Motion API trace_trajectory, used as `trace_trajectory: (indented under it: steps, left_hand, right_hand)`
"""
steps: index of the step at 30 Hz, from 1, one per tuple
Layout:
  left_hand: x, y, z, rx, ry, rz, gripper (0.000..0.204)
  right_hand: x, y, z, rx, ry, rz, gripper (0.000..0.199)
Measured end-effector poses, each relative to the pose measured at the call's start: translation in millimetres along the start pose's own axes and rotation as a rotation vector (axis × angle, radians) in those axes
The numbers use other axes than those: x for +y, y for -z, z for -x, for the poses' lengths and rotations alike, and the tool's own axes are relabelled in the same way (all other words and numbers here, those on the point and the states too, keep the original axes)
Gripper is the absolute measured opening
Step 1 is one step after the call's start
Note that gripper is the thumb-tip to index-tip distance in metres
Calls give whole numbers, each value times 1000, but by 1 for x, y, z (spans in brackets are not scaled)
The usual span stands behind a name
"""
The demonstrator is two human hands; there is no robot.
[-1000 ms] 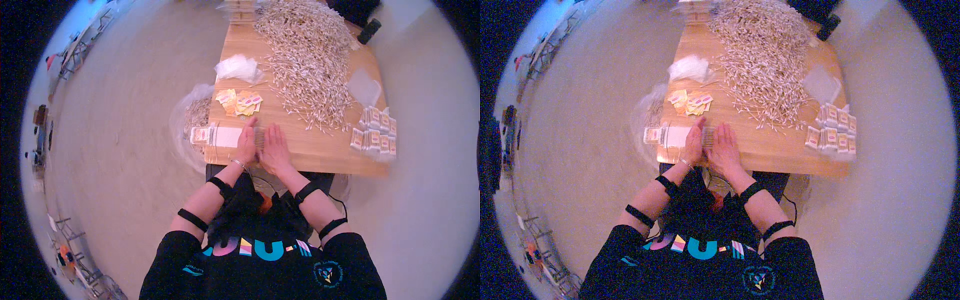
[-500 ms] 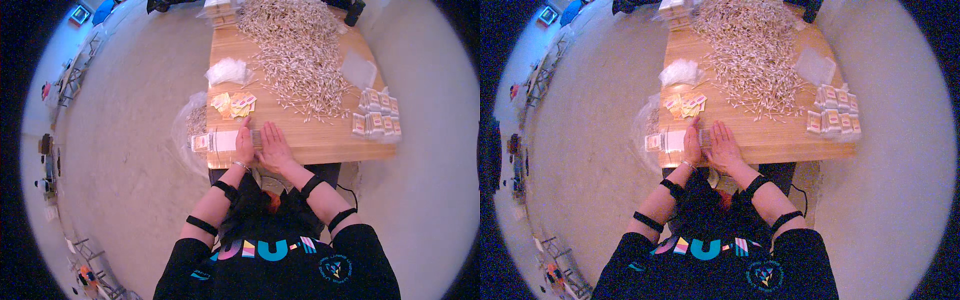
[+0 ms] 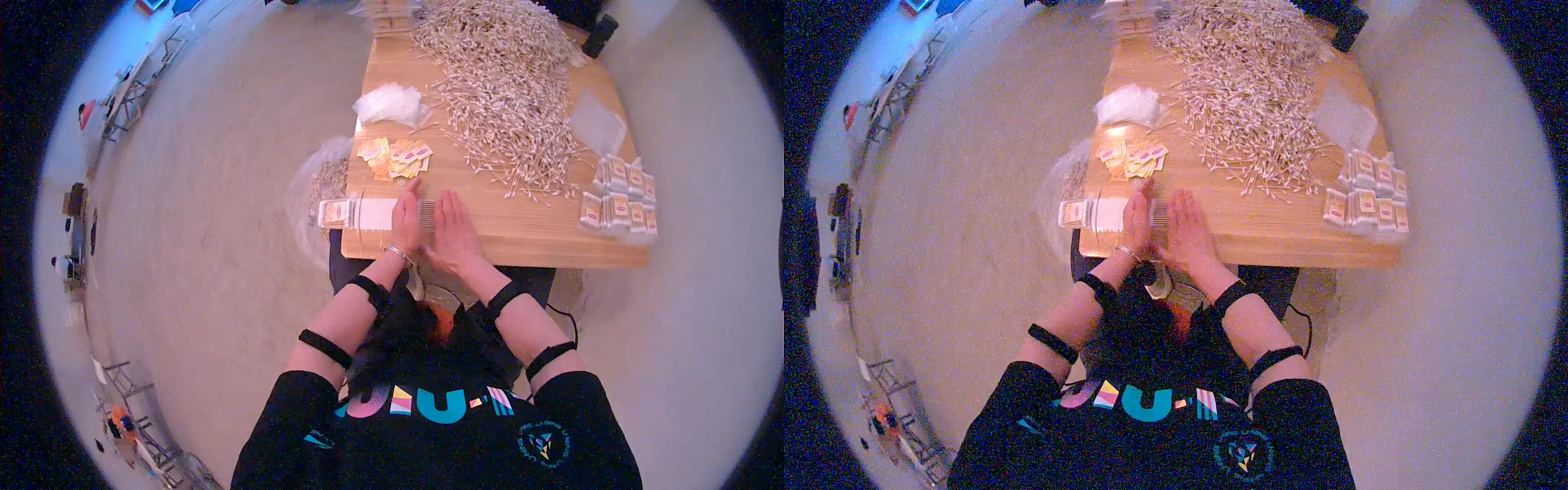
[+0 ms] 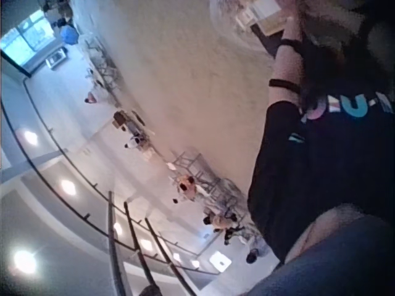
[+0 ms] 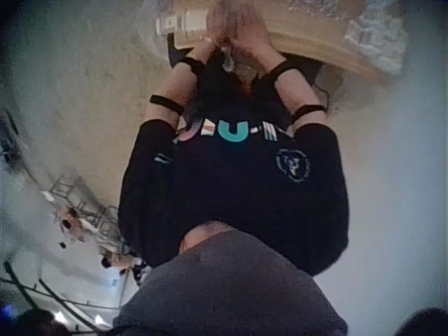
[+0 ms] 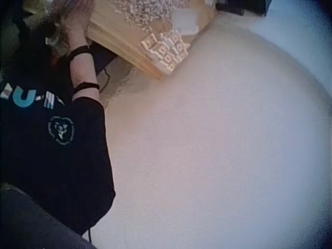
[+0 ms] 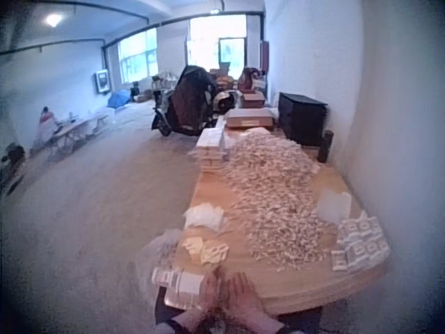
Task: Packing small items into plastic bags and inserting paper labels.
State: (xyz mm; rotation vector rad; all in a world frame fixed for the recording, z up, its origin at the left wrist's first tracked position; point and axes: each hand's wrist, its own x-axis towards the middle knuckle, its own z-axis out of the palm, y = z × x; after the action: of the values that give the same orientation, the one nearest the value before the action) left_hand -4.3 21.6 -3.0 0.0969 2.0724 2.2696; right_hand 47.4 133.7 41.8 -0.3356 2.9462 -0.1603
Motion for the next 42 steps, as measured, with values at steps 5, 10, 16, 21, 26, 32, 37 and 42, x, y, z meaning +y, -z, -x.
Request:
trace_trajectory:
  steps: [5,10,16,21,26,32,37,42]
  left_hand:
    - [8,19,29,-81,-246,-604,39]
    - [34,25,60,-312,-246,-1035,48]
    - [32,23,63,-381,-292,-1191,54]
    - [28,23,61,-392,-336,-1156,55]
    - [28,25,61,-394,-383,-1149,56]
    - [27,23,59,-368,-353,-1162,58]
    - [32,20,57,-417,-270,-1186,60]
    - [30,22,57,-408,-267,-1177,61]
  right_hand:
    - [3,-14,-4,81,-32,-45,87]
    - [4,-15,-2,80,0,46,89]
    - [6,-23,-3,142,13,44,80]
    - [9,-28,-4,177,17,8,79]
    - [7,-21,-3,148,27,2,79]
    - [5,-17,-2,123,8,20,80]
    - [5,-12,-1,113,11,-12,83]
    - [3,-9,-1,99,17,-45,83]
